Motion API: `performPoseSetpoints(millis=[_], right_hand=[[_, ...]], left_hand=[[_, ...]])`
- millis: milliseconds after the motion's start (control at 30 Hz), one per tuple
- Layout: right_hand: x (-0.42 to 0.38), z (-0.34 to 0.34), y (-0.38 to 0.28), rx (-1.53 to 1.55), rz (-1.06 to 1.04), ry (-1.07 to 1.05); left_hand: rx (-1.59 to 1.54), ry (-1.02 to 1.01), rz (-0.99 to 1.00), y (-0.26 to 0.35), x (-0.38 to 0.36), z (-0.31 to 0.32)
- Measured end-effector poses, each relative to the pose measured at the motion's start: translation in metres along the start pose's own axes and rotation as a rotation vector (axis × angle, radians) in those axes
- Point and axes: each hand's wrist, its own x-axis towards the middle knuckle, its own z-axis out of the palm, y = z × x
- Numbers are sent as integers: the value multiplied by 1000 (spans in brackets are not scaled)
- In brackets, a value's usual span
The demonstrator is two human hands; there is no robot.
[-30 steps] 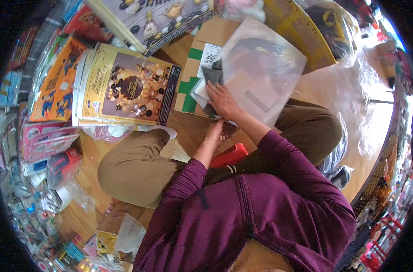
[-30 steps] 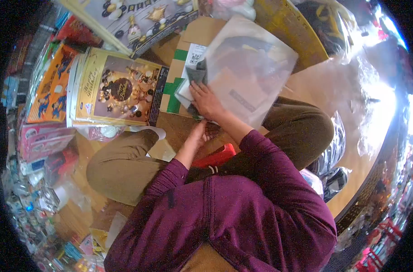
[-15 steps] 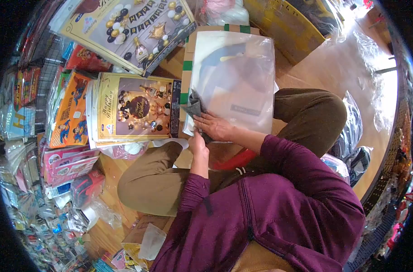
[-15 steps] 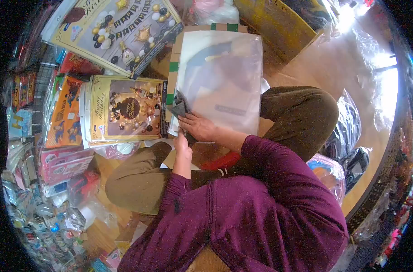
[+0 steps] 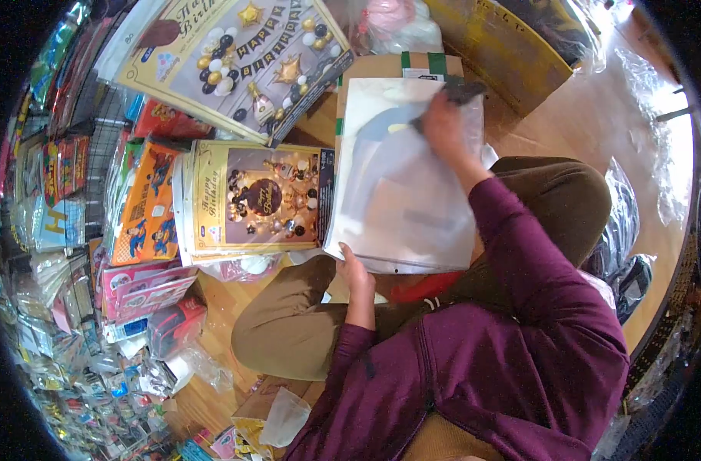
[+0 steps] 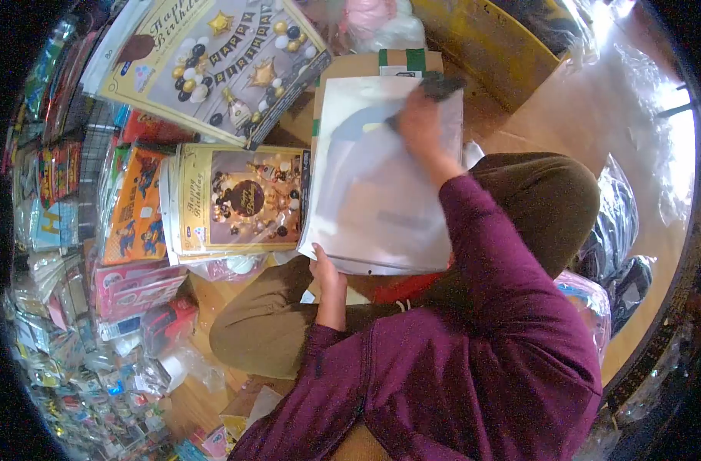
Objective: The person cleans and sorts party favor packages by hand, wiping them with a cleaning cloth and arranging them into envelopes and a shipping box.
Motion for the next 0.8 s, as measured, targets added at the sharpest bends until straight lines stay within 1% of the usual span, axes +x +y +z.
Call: performPoseSetpoints(millis=[33, 67, 100, 133, 167, 200, 267, 300, 333, 367, 400, 433, 467, 500, 533, 600, 633, 700, 767, 800], right_hand=[[-15, -13, -38, 134, -65, -174], [-28, -28, -80, 173, -198, -251], [-55, -19, -108, 235, -471, -184], [-62, -63, -140, 296, -605, -533], [-92, -51, -153, 237, -827, -180], [-90, -46, -154, 242, -821, -178], [-74, -40, -152, 218, -874, -112], [-58, -41, -145, 242, -839, 4], [-33, -44, -133, 114, -801, -84], [-12, -36, -112, 177, -744, 59], [8, -10, -91, 200, -438, 123], [25, -12, -62, 84, -312, 78], [38, -29, -35, 88, -240, 41], [39, -43, -16, -65, -170, -19], [36, -37, 9, -176, -151, 73], [13, -61, 33, -142, -24, 112], [-1, -65, 34, -157, -23, 110], [-36, -69, 22, -168, -17, 149], [-80, -70, -7, -140, -124, -20], [-98, -69, -29, -13, -155, -184]], left_hand=[[70, -101, 97, 1, -4, 2], [143, -203, 194, 2, -6, 2], [185, -172, 180, 4, -5, 1], [196, -175, 181, 4, -3, 1], [204, -142, 177, 1, -2, -1], [209, -109, 174, -1, 0, -2], [181, -126, 217, -6, 6, -5], [147, -142, 254, -9, 8, -6], [145, -138, 252, -7, 5, -5], [95, -133, 225, -5, 0, -2], [46, -130, 197, -3, -3, 0], [46, -133, 197, -6, -1, -1], [55, -106, 208, -10, 4, -2], [63, -80, 219, -12, 7, -1], [60, -84, 215, -12, 7, 1], [80, -2, 198, -10, 5, 6], [4, -36, 183, -8, 1, 8], [-18, -33, 159, -11, 4, 10], [-45, -16, 153, -9, 9, 9], [-44, -22, 153, -6, 9, 9]])
